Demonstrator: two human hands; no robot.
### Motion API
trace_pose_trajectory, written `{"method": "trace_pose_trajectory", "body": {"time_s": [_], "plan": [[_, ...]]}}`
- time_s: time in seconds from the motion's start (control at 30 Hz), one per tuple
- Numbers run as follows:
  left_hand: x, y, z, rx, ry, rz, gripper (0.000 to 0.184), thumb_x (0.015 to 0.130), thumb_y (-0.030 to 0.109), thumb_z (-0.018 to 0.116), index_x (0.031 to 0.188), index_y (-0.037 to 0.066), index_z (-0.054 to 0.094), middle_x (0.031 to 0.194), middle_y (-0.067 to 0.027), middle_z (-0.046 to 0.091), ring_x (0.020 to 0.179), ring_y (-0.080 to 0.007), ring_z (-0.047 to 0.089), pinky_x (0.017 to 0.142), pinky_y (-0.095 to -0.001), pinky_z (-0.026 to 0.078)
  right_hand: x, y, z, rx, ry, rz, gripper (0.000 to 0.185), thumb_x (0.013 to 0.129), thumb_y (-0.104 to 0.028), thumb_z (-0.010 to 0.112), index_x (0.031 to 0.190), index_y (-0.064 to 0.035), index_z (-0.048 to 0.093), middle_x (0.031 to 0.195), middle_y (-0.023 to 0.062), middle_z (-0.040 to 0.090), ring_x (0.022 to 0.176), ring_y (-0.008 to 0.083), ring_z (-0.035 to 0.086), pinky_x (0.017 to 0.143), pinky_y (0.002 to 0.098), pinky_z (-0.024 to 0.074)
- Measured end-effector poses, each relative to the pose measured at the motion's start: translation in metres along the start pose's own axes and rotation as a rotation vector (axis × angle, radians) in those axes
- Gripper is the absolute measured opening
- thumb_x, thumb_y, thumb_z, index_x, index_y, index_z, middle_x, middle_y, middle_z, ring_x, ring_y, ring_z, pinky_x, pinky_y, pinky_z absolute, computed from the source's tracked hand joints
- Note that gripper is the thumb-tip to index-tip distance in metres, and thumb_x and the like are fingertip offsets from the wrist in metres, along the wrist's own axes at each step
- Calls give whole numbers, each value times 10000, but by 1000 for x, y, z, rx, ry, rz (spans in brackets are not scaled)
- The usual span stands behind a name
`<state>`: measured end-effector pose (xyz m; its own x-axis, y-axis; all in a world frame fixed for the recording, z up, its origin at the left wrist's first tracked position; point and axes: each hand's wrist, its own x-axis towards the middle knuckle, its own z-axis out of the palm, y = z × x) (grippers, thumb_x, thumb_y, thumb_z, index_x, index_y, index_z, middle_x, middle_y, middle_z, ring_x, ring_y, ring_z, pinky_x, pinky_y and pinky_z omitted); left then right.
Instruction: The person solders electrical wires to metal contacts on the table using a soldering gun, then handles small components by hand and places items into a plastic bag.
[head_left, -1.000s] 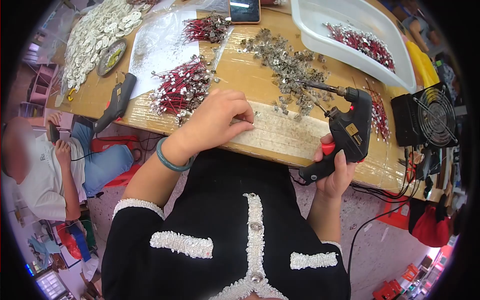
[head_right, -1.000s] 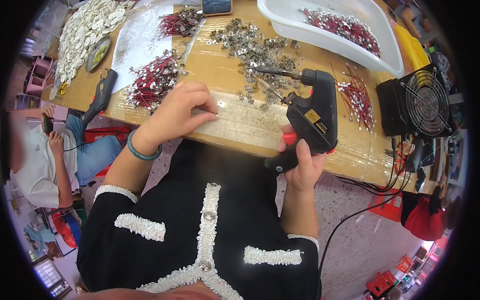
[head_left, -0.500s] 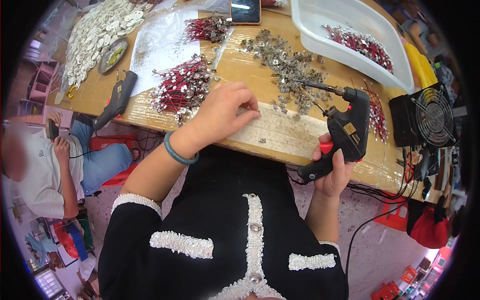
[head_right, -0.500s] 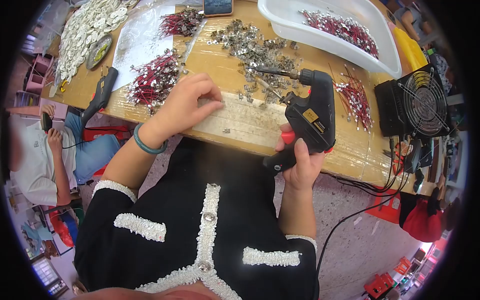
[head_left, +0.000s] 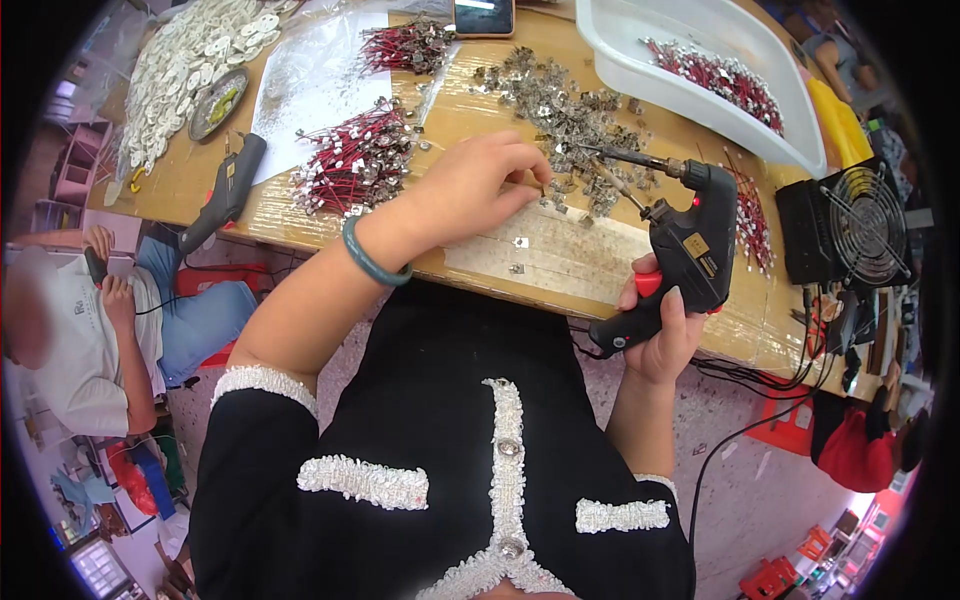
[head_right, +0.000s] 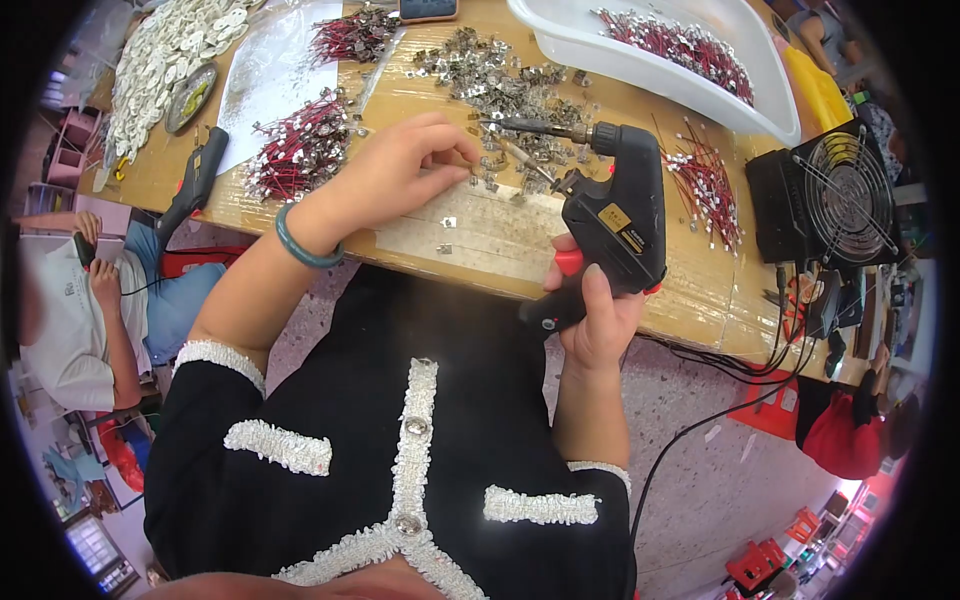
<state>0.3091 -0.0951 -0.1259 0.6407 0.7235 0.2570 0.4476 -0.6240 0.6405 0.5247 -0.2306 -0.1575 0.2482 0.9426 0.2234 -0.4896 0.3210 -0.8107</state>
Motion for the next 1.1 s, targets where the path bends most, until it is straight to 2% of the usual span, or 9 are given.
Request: {"method": "trace_pose_trajectory", "body": {"time_s": [0.13, 0.27, 0.37, 0.57, 0.7, 0.8, 0.93, 1.0, 1.1], "plan": [[10, -5, -1, 46, -62, 16, 103, 785, 80, 633, 865, 32, 591, 811, -101, 570, 715, -226, 583, 647, -326, 472, -1, 0, 0, -94, -13, -6, 414, 891, -216, 538, 1207, 32, 440, 1020, 189, 550, 681, 191, 556, 596, 295, 480], [0, 2, -25, 65, -148, -61, 99, 791, 87, 618, 838, 7, 584, 758, -121, 577, 701, -258, 587, 645, -345, 472, -1, 2, -3, 26, -13, 5, 362, 865, -125, 542, 1180, 40, 471, 1017, 217, 588, 709, 220, 595, 622, 308, 503], [-13, 3, -30, 89, -273, 36, 84, 785, 80, 606, 819, 5, 588, 746, -131, 585, 703, -284, 589, 643, -352, 470, 0, 2, -2, 16, -19, 5, 356, 864, -126, 541, 1173, 39, 474, 1015, 217, 587, 705, 220, 590, 620, 313, 502], [-9, -1, -22, 106, -107, 6, 81, 782, 70, 607, 819, 0, 587, 747, -124, 583, 699, -263, 586, 637, -339, 465, 2, 2, 0, -37, -8, -18, 362, 877, -157, 524, 1176, 39, 463, 1011, 206, 568, 688, 212, 570, 608, 312, 492], [-20, 3, -30, -204, -109, -59, 94, 801, 78, 623, 832, 2, 579, 768, -67, 556, 695, -156, 535, 643, -281, 446, 0, 2, -2, -109, -24, -25, 401, 900, -228, 511, 1193, 35, 436, 1019, 184, 535, 676, 190, 544, 588, 298, 473], [-45, 8, -39, -410, -131, -22, 86, 794, 66, 631, 819, 1, 581, 779, -59, 559, 727, -161, 543, 675, -274, 442, 1, 3, -1, -105, -26, -18, 399, 904, -233, 508, 1191, 35, 435, 1022, 181, 537, 679, 187, 538, 583, 289, 465], [-85, -2, -54, -771, -531, 246, 230, 816, 134, 655, 978, -23, 611, 957, -122, 619, 887, -256, 585, 781, -342, 449, 5, 2, 1, -118, -23, -21, 404, 913, -252, 498, 1190, 35, 435, 1027, 174, 540, 682, 183, 526, 572, 270, 445], [-109, -9, -50, -834, -673, 105, 280, 810, 158, 674, 1017, -23, 619, 989, -138, 628, 915, -270, 589, 793, -354, 454, 7, 2, 2, -108, -35, -17, 418, 919, -272, 491, 1192, 39, 434, 1029, 162, 545, 681, 177, 520, 580, 273, 430], [-124, -10, -53, -781, -518, 48, 252, 796, 140, 683, 988, -15, 629, 962, -140, 631, 884, -260, 595, 773, -351, 462, 9, 2, 1, -95, -38, -5, 423, 920, -278, 491, 1192, 41, 437, 1028, 158, 553, 689, 169, 521, 597, 289, 429]]}}
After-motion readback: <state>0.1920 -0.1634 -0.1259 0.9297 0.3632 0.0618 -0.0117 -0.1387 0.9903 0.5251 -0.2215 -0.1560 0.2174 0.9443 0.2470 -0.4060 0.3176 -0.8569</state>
